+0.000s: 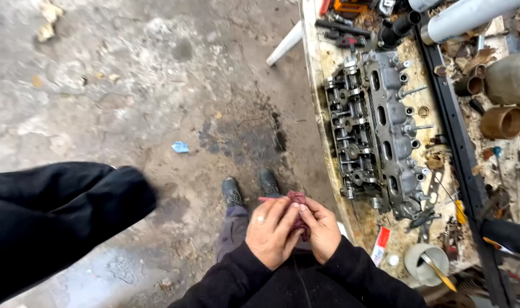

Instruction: Wiping down engine components on a cylinder head with a cloth.

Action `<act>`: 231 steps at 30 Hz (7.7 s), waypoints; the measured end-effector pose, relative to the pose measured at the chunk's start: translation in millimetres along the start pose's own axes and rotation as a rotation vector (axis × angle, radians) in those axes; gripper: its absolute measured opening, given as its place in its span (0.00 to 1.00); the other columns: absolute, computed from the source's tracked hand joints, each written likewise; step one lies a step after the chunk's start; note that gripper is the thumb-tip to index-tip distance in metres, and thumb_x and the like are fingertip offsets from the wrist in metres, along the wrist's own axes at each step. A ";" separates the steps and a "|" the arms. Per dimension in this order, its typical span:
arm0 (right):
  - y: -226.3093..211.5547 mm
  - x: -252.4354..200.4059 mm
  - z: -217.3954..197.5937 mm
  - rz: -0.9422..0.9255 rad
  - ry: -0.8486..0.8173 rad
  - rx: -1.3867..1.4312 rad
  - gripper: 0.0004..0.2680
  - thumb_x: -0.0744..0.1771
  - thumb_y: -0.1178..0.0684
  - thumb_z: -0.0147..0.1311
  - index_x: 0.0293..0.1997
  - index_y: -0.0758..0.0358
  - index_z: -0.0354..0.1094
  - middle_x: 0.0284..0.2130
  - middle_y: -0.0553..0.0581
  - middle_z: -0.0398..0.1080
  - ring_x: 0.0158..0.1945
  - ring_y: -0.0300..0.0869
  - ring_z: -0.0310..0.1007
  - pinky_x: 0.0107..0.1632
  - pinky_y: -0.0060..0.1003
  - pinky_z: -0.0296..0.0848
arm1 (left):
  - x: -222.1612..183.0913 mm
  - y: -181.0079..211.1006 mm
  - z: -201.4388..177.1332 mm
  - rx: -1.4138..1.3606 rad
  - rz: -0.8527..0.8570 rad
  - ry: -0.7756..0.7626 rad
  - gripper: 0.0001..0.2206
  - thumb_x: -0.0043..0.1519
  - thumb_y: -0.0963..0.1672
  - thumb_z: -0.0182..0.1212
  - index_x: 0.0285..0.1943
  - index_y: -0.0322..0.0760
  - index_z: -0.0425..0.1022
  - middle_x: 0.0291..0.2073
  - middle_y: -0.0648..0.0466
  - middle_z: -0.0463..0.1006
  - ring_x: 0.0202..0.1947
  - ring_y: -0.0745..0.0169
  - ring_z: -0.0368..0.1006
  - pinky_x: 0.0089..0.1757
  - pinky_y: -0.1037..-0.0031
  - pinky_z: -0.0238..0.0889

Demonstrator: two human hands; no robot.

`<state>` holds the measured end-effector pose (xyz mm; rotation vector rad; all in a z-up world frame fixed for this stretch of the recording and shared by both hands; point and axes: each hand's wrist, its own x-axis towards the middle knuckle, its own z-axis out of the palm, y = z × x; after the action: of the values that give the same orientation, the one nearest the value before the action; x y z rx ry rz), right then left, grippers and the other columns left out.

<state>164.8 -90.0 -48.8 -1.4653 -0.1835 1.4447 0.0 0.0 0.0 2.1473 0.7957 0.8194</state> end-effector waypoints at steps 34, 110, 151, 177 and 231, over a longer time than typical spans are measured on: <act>-211.3 145.4 -169.4 -0.832 0.304 -0.614 0.18 0.76 0.54 0.62 0.72 0.67 0.56 0.62 0.65 0.68 0.62 0.51 0.73 0.60 0.38 0.82 | 238.5 -131.5 295.8 -0.821 -0.355 0.202 0.18 0.69 0.44 0.57 0.68 0.40 0.71 0.58 0.49 0.72 0.57 0.56 0.75 0.59 0.70 0.71; -193.5 157.0 -175.4 -1.022 0.471 -0.613 0.10 0.79 0.58 0.50 0.67 0.74 0.61 0.59 0.74 0.70 0.61 0.58 0.76 0.43 0.42 0.83 | 361.1 -180.6 271.0 -0.497 -0.471 -0.029 0.13 0.48 0.48 0.69 0.29 0.32 0.82 0.32 0.53 0.75 0.34 0.59 0.76 0.42 0.66 0.71; -191.9 153.9 -183.9 -0.987 0.459 -0.601 0.09 0.78 0.60 0.52 0.67 0.71 0.62 0.58 0.72 0.69 0.62 0.58 0.78 0.42 0.40 0.83 | 333.3 -193.6 261.4 -0.269 0.016 0.078 0.09 0.65 0.45 0.59 0.43 0.35 0.79 0.37 0.54 0.69 0.42 0.59 0.72 0.42 0.64 0.69; -192.6 152.9 -181.2 -0.976 0.429 -0.583 0.10 0.78 0.59 0.54 0.68 0.68 0.62 0.58 0.70 0.69 0.61 0.56 0.75 0.40 0.37 0.82 | 326.3 -182.6 279.8 -0.299 -0.040 0.239 0.06 0.65 0.44 0.59 0.42 0.34 0.76 0.38 0.53 0.70 0.38 0.55 0.73 0.42 0.64 0.70; -194.1 162.7 -167.7 -0.980 0.499 -0.757 0.15 0.78 0.49 0.47 0.64 0.76 0.60 0.64 0.68 0.65 0.65 0.53 0.72 0.41 0.26 0.76 | 280.7 -186.1 331.5 -0.357 -0.333 0.373 0.11 0.70 0.43 0.59 0.61 0.40 0.75 0.49 0.52 0.76 0.47 0.63 0.75 0.49 0.73 0.76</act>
<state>445.5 25.9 -57.5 -1.8606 -1.0472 0.1737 362.2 184.0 -241.4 1.5173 1.0686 1.1024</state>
